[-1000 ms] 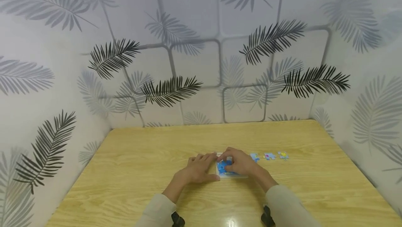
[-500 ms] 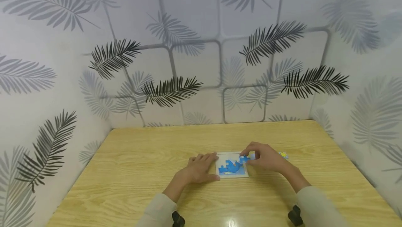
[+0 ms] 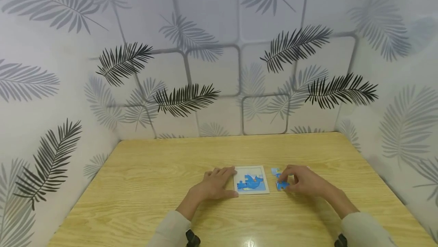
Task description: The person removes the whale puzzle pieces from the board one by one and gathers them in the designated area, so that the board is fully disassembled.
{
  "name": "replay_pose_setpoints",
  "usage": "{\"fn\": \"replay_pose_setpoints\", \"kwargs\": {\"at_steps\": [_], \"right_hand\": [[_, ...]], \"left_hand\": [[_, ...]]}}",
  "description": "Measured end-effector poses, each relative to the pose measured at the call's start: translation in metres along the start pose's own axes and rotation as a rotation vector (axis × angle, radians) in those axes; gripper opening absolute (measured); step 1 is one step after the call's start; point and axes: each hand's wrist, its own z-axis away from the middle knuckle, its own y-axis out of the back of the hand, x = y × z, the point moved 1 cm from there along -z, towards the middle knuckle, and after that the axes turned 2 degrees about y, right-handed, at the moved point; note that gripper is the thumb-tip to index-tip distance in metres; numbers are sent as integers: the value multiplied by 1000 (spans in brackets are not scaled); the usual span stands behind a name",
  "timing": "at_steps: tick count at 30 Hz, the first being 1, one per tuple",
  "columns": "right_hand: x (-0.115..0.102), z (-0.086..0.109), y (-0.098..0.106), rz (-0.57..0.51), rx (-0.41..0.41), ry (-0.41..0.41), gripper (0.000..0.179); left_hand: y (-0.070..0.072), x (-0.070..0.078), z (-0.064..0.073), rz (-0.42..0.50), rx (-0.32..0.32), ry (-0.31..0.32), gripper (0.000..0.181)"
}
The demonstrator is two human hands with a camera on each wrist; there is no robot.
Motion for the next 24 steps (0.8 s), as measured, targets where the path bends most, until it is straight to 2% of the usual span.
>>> {"fn": "replay_pose_setpoints", "kwargs": {"at_steps": [7, 15, 19, 24], "right_hand": [[-1, -2, -8, 9, -18, 0, 24], [-10, -3, -3, -43, -19, -19, 27], [-9, -7, -2, -42, 27, -51, 27], [-10, -16, -6, -30, 77, -27, 26]], "left_hand": [[3, 2, 2, 16, -11, -8, 80], [15, 11, 11, 9, -21, -15, 79], [9, 7, 7, 21, -20, -6, 80], [1, -1, 1, 21, -1, -4, 80]]}}
